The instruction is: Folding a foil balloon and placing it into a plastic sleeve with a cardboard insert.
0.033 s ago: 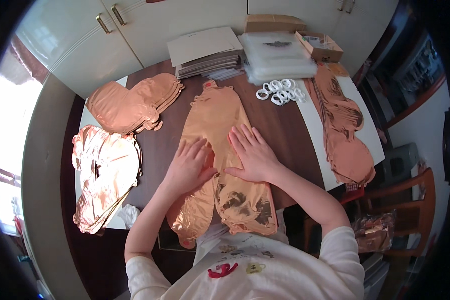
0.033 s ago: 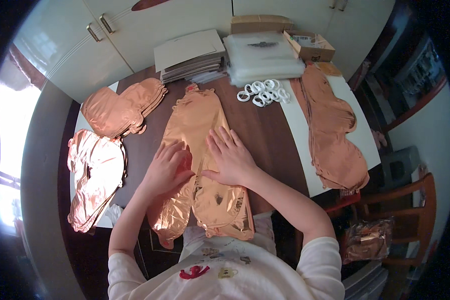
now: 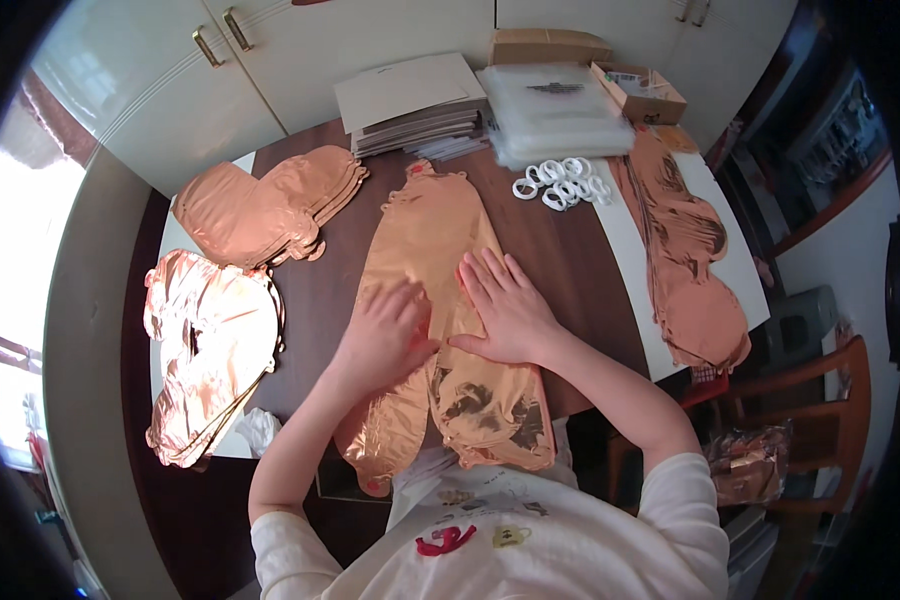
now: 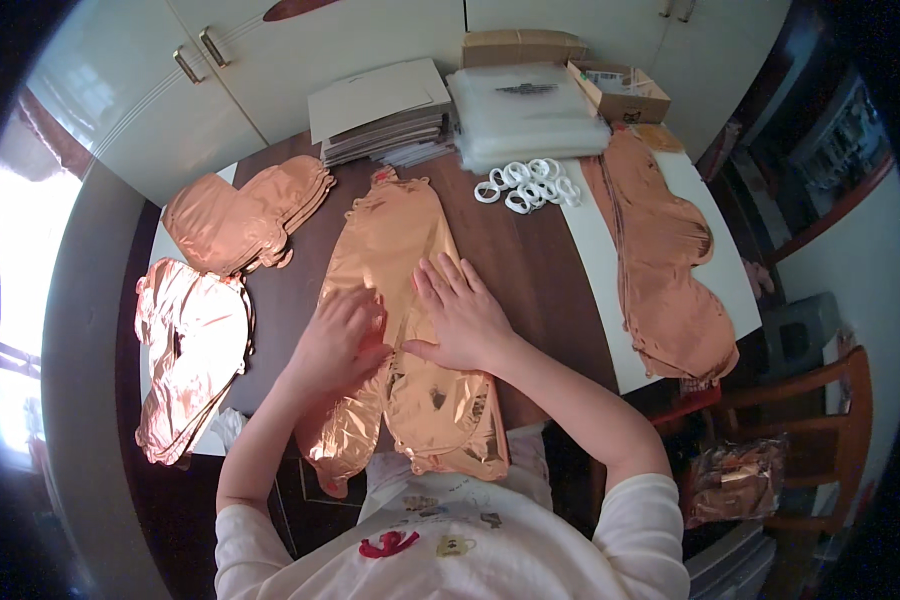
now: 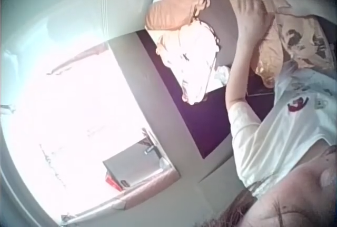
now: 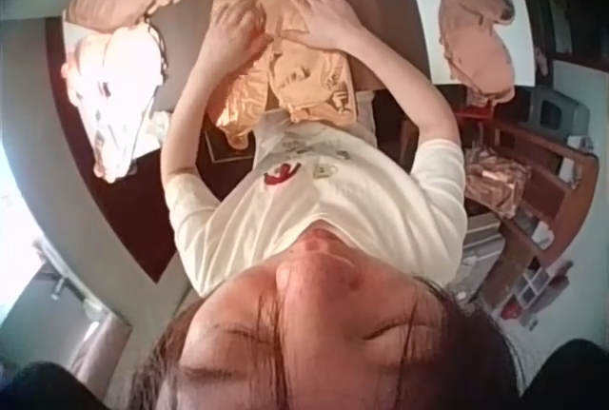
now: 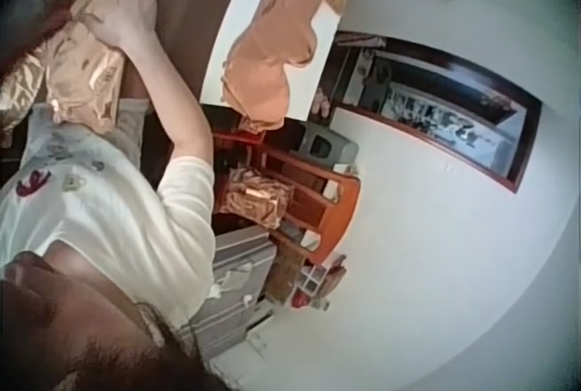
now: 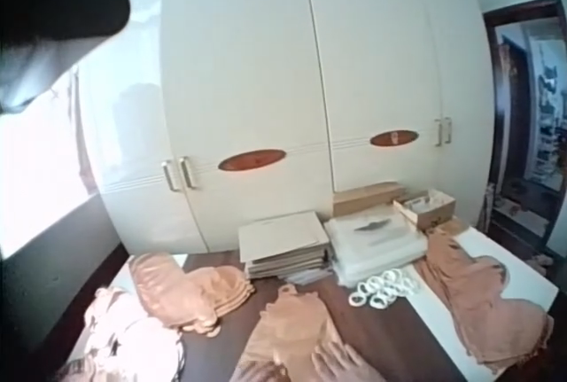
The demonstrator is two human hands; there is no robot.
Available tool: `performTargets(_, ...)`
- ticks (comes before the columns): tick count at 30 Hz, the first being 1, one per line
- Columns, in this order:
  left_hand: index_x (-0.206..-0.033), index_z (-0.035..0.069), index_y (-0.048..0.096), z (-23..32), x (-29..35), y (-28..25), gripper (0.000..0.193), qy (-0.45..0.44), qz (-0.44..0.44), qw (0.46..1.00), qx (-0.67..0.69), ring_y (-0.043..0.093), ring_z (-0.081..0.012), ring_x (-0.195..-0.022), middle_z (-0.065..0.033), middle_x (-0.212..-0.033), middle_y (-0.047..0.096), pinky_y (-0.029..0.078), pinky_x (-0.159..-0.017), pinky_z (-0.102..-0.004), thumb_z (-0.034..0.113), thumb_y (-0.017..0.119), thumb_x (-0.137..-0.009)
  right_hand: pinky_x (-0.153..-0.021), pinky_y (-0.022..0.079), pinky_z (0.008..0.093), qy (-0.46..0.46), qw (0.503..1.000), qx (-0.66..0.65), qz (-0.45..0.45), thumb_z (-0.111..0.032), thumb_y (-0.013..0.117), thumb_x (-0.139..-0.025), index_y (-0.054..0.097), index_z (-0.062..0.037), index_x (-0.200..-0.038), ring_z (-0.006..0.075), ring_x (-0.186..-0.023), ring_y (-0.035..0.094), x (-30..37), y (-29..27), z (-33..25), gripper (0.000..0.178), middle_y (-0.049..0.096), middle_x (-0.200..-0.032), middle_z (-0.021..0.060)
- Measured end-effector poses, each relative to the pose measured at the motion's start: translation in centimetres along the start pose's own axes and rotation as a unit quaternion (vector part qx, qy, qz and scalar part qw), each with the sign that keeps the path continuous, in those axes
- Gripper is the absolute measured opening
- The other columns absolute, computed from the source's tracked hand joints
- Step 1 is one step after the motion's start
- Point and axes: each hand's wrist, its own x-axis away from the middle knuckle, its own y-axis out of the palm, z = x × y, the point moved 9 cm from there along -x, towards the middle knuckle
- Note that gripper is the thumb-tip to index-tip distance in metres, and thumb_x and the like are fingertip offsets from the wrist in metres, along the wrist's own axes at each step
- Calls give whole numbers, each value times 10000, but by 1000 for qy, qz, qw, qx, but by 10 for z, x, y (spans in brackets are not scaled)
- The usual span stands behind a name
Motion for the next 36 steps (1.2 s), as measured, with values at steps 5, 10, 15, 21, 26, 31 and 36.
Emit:
performTargets(5, -980, 48, 589, 73, 7, 11, 386, 118, -61, 991, -26, 572, -254, -988, -105, -1127, 562, 460, -845, -375, 322, 701, -732, -1142, 128, 465, 2, 999, 32, -25, -609, 466, -840, 273, 41, -1412, 352, -1396, 186, 0, 5, 4, 887, 263, -1485, 194)
performTargets(10, -1049, 38, 563, 85, 25, 18, 467, 90, -27, 995, -47, 464, -328, -1182, -187, -1267, 467, 404, -971, -434, 389, 660, -756, -1136, 147, 471, -7, 1000, -6, 3, -536, 494, -855, 289, 55, -1395, 369, -1386, 202, 1, 1, 1, 826, 258, -1474, 223)
performTargets(15, -1268, 134, 490, 89, 38, 28, 552, 104, -72, 991, -41, 370, -343, -1294, -186, -1378, 399, 313, -1053, -467, 462, 570, -831, -1131, 144, 491, -4, 1000, 5, 0, -563, 470, -861, 294, 42, -1398, 400, -1383, 187, 2, 3, 2, 828, 258, -1472, 227)
performTargets(21, -1396, 260, 400, 88, 49, 44, 569, 126, -106, 986, -22, 314, -318, -1348, -115, -1444, 359, 231, -1100, -482, 498, 485, -886, -1126, 142, 507, -8, 1000, 22, 2, -607, 446, -857, 294, 33, -1401, 419, -1381, 174, -6, 4, 12, 853, 261, -1469, 232)
performTargets(26, -1398, 254, 401, 87, 49, 44, 563, 116, -117, 986, 4, 302, -315, -1355, -108, -1448, 356, 210, -1107, -488, 489, 477, -892, -1123, 165, 496, 3, 998, 65, 10, -614, 440, -860, 300, 35, -1396, 365, -1380, 221, -30, 8, 36, 854, 278, -1463, 226)
performTargets(31, -1377, 254, 429, 89, 47, 41, 553, 116, -119, 986, 0, 317, -314, -1343, -112, -1434, 374, 197, -1111, -484, 483, 497, -878, -1126, 163, 500, 31, 999, 23, 26, -612, 399, -875, 303, 55, -1391, 285, -1396, 218, -54, 9, 58, 849, 294, -1468, 198)
performTargets(36, -1301, 169, 498, 92, 29, 27, 579, 130, -101, 986, 6, 434, -265, -1213, -79, -1324, 469, 301, -1029, -438, 511, 543, -836, -1131, 150, 500, 43, 998, 32, 19, -633, 382, -872, 285, 49, -1404, 274, -1406, 197, -59, 8, 59, 870, 275, -1483, 185)
